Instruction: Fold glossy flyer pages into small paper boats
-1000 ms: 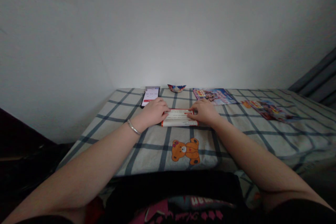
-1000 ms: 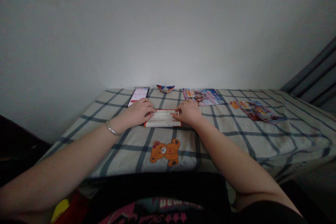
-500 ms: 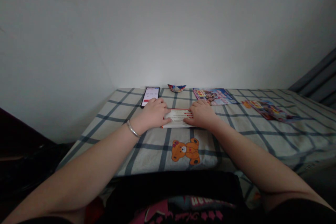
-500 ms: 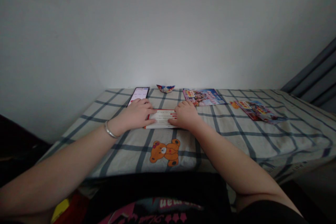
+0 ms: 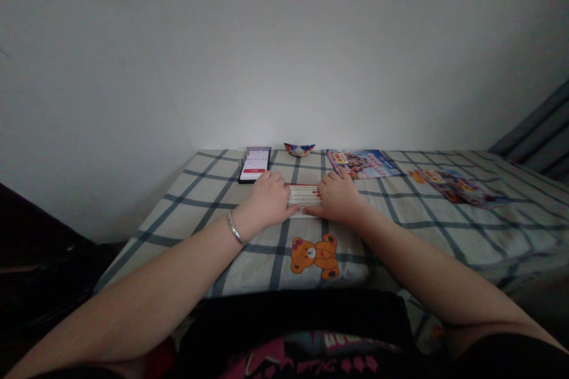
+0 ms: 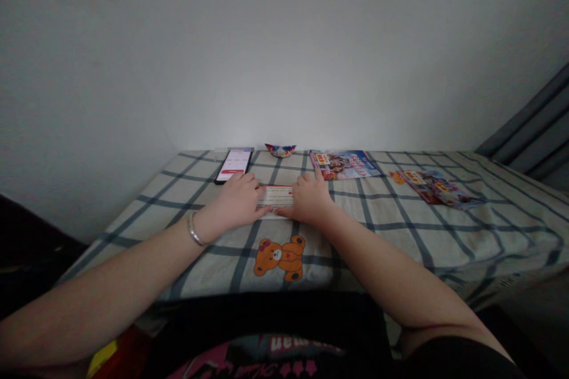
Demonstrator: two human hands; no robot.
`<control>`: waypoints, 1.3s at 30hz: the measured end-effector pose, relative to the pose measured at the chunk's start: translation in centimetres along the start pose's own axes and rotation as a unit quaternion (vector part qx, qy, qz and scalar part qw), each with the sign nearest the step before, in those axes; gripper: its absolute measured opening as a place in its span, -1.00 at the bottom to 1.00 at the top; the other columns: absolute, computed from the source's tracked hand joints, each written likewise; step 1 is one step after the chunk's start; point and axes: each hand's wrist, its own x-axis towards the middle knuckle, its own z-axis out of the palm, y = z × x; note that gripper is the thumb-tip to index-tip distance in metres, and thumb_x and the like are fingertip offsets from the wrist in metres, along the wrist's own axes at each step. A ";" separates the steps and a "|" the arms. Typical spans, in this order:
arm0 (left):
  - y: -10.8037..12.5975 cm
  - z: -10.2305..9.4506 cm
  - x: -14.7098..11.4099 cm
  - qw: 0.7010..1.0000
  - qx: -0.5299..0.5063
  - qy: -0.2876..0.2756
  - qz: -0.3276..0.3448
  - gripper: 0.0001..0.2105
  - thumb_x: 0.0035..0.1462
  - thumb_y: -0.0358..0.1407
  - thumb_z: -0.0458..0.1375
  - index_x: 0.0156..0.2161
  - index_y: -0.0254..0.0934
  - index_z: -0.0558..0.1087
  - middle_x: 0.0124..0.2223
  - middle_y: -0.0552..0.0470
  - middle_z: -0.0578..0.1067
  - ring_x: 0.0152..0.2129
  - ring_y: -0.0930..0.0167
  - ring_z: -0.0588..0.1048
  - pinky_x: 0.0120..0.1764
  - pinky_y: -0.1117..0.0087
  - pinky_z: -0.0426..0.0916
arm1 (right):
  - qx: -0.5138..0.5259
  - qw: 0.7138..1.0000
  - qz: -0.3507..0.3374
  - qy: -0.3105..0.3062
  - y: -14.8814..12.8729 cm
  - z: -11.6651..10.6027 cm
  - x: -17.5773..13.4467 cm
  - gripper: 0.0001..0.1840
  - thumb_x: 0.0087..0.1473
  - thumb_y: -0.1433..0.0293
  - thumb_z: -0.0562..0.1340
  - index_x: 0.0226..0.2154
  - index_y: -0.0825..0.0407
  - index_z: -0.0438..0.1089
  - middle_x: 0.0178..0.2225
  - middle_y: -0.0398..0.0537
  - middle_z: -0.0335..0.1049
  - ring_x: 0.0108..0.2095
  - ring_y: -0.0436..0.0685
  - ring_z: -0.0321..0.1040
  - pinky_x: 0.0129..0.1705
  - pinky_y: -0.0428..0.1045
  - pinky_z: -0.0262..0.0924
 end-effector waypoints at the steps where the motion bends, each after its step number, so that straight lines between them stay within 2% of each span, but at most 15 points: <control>1: 0.1 0.0 0.0 1.000 0.003 -0.003 -0.002 -0.57 0.15 0.05 0.14 -0.24 -0.34 0.55 -0.28 -0.18 0.54 -0.19 0.15 0.40 -0.17 0.16 0.17 | 0.000 1.000 0.000 -0.001 0.0 0.0 0.0 -0.20 0.00 -0.26 0.10 -0.17 0.12 0.51 -0.12 0.29 0.47 -0.03 0.41 0.31 0.23 0.35 -0.16; 6: 0.4 0.3 -0.2 1.000 0.005 0.001 -0.005 -0.54 0.19 0.04 0.09 -0.19 -0.38 0.54 -0.27 -0.21 0.54 -0.21 0.16 0.42 -0.17 0.16 0.18 | 0.002 1.000 -0.003 0.006 -0.2 -0.1 -0.1 -0.15 0.01 -0.26 0.09 -0.17 0.19 0.51 -0.13 0.32 0.47 -0.05 0.42 0.33 0.22 0.36 -0.13; 12: 0.8 0.3 -0.3 1.000 -0.005 -0.008 -0.021 -0.47 0.18 0.09 0.05 -0.16 -0.42 0.53 -0.26 -0.24 0.53 -0.23 0.13 0.43 -0.18 0.15 0.19 | -0.001 1.000 0.000 0.005 -0.1 0.2 -0.1 -0.12 -0.03 -0.32 0.05 -0.16 0.13 0.49 -0.14 0.28 0.47 -0.06 0.41 0.34 0.22 0.36 -0.13; 16: 1.1 0.1 -0.4 0.999 -0.016 -0.012 -0.026 -0.43 0.16 0.11 0.07 -0.14 -0.45 0.52 -0.24 -0.27 0.52 -0.22 0.12 0.43 -0.17 0.14 0.19 | 0.005 1.000 0.005 -0.004 0.1 0.4 -0.1 -0.06 -0.08 -0.36 0.05 -0.14 0.15 0.47 -0.12 0.29 0.45 -0.08 0.41 0.35 0.15 0.33 0.00; 23: 0.9 0.6 -0.8 1.000 -0.006 0.017 -0.010 -0.41 0.13 0.16 0.09 -0.11 -0.42 0.50 -0.21 -0.26 0.50 -0.20 0.11 0.40 -0.09 0.13 0.17 | 0.020 1.000 0.011 -0.020 0.7 0.4 -0.2 -0.07 -0.12 -0.36 0.10 -0.14 0.13 0.43 -0.09 0.29 0.42 -0.07 0.39 0.36 0.06 0.24 0.10; 27: 0.8 0.7 -0.9 1.000 -0.009 0.025 -0.001 -0.40 0.12 0.16 0.11 -0.14 -0.45 0.50 -0.23 -0.28 0.50 -0.20 0.10 0.39 -0.08 0.12 0.17 | 0.014 1.000 0.003 -0.013 1.0 0.5 -0.1 -0.08 -0.13 -0.35 0.12 -0.14 0.14 0.43 -0.09 0.28 0.41 -0.07 0.40 0.35 0.09 0.25 0.08; 32: 0.4 0.7 -0.8 0.999 -0.030 0.017 -0.003 -0.42 0.13 0.18 0.08 -0.16 -0.37 0.51 -0.24 -0.23 0.51 -0.20 0.11 0.39 -0.07 0.12 0.16 | 0.010 1.000 -0.014 -0.023 1.4 0.4 -0.2 -0.07 -0.13 -0.34 0.14 -0.11 0.16 0.41 -0.06 0.31 0.40 -0.07 0.40 0.35 0.04 0.20 0.14; 39: -0.5 0.8 -1.0 0.999 -0.033 -0.007 -0.001 -0.39 0.10 0.19 0.11 -0.06 -0.37 0.48 -0.15 -0.21 0.50 -0.15 0.12 0.41 -0.04 0.13 0.15 | 0.035 0.998 -0.023 -0.045 2.2 0.2 -0.1 -0.07 -0.20 -0.33 0.21 -0.09 0.10 0.41 -0.06 0.24 0.41 -0.06 0.36 0.35 -0.03 0.14 0.21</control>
